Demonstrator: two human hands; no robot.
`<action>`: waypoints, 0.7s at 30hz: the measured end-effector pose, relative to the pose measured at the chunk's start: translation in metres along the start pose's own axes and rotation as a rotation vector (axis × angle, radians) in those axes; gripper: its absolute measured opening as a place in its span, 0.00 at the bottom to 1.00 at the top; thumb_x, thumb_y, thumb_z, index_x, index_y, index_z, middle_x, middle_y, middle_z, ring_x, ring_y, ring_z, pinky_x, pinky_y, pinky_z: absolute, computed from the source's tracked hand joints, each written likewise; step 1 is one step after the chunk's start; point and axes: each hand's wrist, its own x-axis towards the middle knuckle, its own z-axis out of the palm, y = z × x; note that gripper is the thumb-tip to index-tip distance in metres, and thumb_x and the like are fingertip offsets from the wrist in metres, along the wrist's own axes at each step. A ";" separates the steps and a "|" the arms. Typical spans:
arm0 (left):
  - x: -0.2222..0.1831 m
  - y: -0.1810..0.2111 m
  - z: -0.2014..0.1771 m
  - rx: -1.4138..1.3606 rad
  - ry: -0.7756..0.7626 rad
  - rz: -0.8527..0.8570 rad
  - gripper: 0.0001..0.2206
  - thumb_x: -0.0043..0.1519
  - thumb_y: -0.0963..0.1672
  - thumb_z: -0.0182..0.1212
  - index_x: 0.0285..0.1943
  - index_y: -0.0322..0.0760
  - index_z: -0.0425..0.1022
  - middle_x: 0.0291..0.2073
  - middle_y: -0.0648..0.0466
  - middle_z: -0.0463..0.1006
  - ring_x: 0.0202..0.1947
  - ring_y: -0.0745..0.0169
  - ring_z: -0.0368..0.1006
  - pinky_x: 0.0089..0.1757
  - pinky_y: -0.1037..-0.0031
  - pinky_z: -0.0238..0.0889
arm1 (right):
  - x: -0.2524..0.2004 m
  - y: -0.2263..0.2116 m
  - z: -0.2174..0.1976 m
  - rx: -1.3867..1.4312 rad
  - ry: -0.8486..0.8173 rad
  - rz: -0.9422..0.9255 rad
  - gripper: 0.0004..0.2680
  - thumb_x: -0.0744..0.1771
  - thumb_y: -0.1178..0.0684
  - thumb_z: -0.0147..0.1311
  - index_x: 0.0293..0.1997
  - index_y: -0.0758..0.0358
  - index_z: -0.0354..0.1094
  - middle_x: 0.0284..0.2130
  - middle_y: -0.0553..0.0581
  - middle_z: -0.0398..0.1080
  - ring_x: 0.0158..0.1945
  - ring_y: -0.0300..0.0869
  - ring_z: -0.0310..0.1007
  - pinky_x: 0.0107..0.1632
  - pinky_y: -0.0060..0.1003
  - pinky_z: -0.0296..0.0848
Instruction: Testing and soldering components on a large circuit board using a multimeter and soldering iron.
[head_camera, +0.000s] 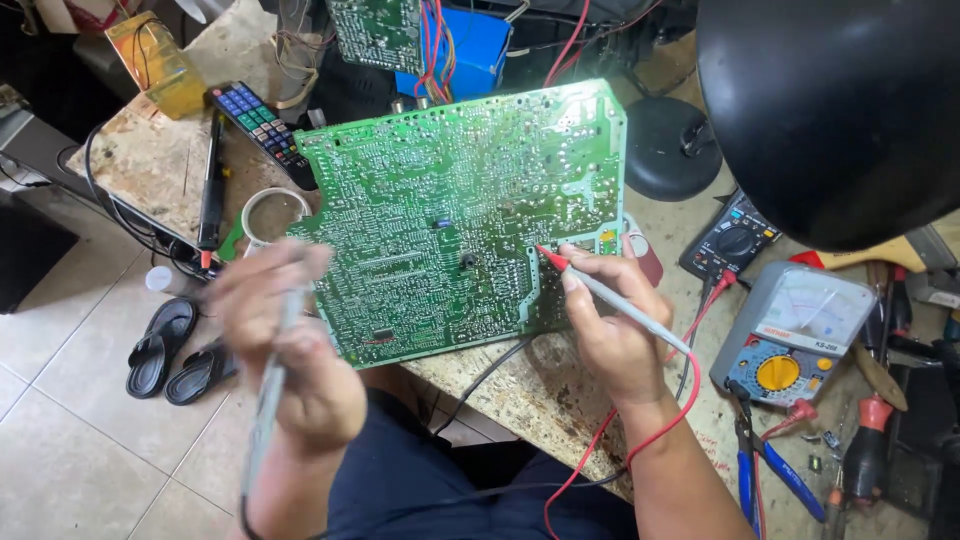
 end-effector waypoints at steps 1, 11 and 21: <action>-0.001 0.011 0.010 -0.234 -0.147 -0.107 0.23 0.73 0.52 0.42 0.52 0.22 0.64 0.49 0.32 0.70 0.52 0.36 0.75 0.51 0.57 0.75 | 0.002 -0.004 0.000 0.003 -0.005 0.000 0.03 0.65 0.64 0.59 0.40 0.69 0.73 0.42 0.68 0.79 0.52 0.58 0.78 0.74 0.58 0.51; -0.021 0.019 0.072 -0.259 -0.470 -0.367 0.07 0.66 0.39 0.61 0.51 0.31 0.76 0.48 0.40 0.84 0.50 0.44 0.81 0.46 0.59 0.77 | 0.005 -0.006 -0.004 -0.010 -0.025 -0.023 0.04 0.65 0.65 0.59 0.41 0.69 0.73 0.43 0.67 0.79 0.52 0.57 0.78 0.73 0.59 0.50; -0.023 0.014 0.080 -0.067 -0.469 -0.165 0.07 0.63 0.41 0.68 0.48 0.35 0.81 0.42 0.44 0.85 0.43 0.42 0.83 0.43 0.59 0.77 | 0.005 -0.009 -0.005 -0.023 -0.017 -0.025 0.04 0.65 0.65 0.59 0.41 0.68 0.74 0.43 0.66 0.80 0.52 0.57 0.78 0.73 0.57 0.52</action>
